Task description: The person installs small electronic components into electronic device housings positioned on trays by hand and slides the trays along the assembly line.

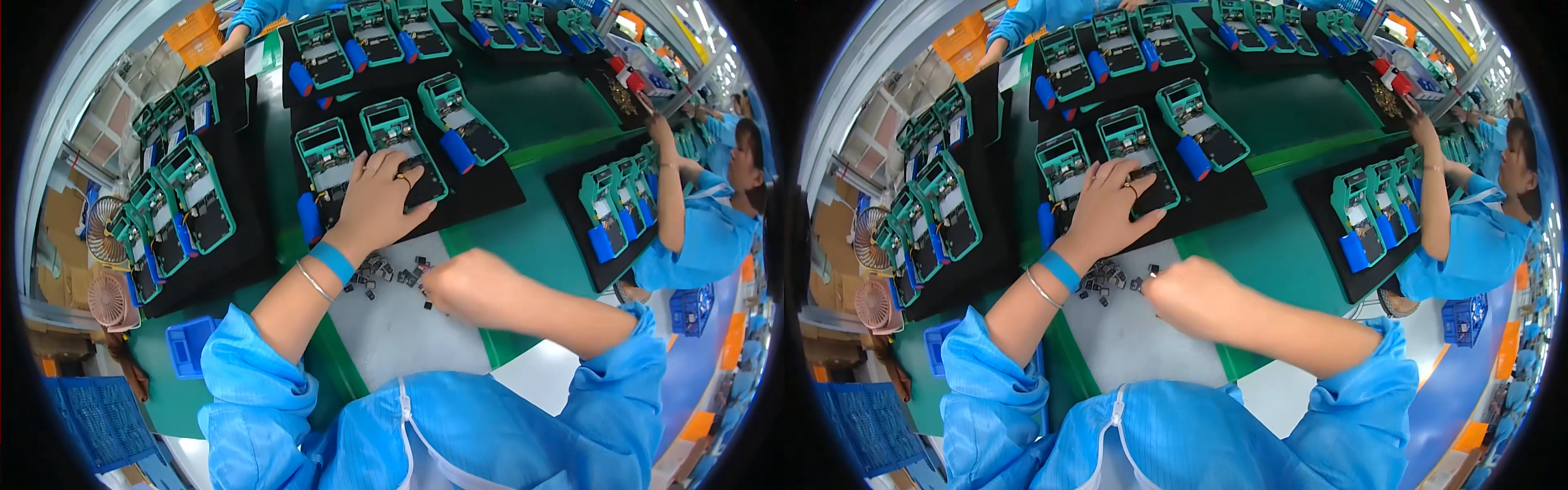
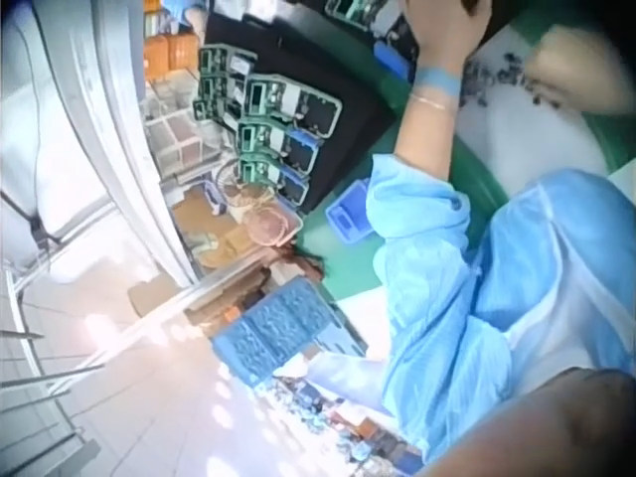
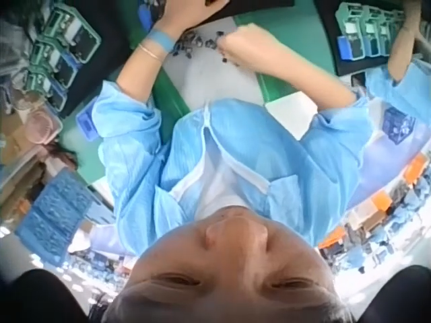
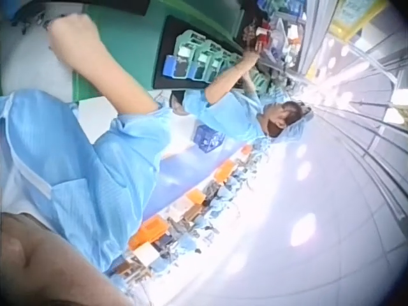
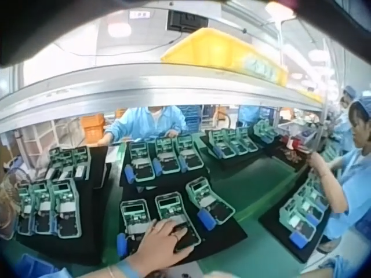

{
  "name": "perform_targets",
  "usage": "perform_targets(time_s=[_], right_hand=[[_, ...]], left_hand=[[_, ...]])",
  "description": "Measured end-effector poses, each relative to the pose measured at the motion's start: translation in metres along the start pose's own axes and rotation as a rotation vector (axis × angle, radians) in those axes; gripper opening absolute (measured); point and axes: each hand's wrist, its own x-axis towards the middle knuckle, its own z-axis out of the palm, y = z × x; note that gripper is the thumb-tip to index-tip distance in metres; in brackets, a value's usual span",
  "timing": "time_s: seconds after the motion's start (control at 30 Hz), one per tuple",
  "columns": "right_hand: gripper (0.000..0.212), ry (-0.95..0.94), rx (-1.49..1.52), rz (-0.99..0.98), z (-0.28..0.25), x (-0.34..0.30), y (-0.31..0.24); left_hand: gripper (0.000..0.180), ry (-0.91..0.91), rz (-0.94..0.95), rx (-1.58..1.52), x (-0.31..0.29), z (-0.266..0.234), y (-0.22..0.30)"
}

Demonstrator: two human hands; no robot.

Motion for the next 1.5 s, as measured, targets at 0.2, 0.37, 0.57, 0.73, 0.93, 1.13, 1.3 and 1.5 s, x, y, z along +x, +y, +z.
perform_targets(time_s=[0.2, 0.37, 0.57, 0.73, 0.93, 1.13, 1.3, 1.5], right_hand=[[0.013, 0.500, 0.642, 0.345, -0.073, -0.009, 0.072], [0.008, 0.778, 0.147, 0.282, -0.069, 0.005, 0.131], [0.010, 0.722, -0.440, -0.021, -0.049, 0.042, 0.198], [0.014, 0.633, -0.489, -0.114, -0.038, 0.063, 0.211], [0.017, 0.568, -0.526, -0.159, -0.036, 0.074, 0.205], [0.015, 0.539, -0.579, -0.188, -0.039, 0.081, 0.203], [0.014, 0.505, -0.619, -0.195, -0.040, 0.082, 0.205], [0.014, 0.474, -0.661, -0.234, -0.042, 0.083, 0.204]], left_hand=[[0.048, 0.028, 0.049, -0.008, 0.063, 0.025, 0.040], [0.049, 0.129, -0.014, 0.148, 0.098, 0.078, 0.053], [0.044, -0.050, 0.003, 0.159, 0.082, 0.069, 0.036], [0.047, 0.004, 0.130, 0.012, 0.055, 0.053, 0.027], [0.045, 0.041, 0.119, -0.042, 0.055, 0.052, 0.026], [0.040, 0.119, 0.138, -0.067, 0.054, 0.054, 0.024], [0.038, 0.155, 0.136, -0.076, 0.054, 0.057, 0.025], [0.044, 0.095, 0.115, -0.036, 0.053, 0.058, 0.025]])
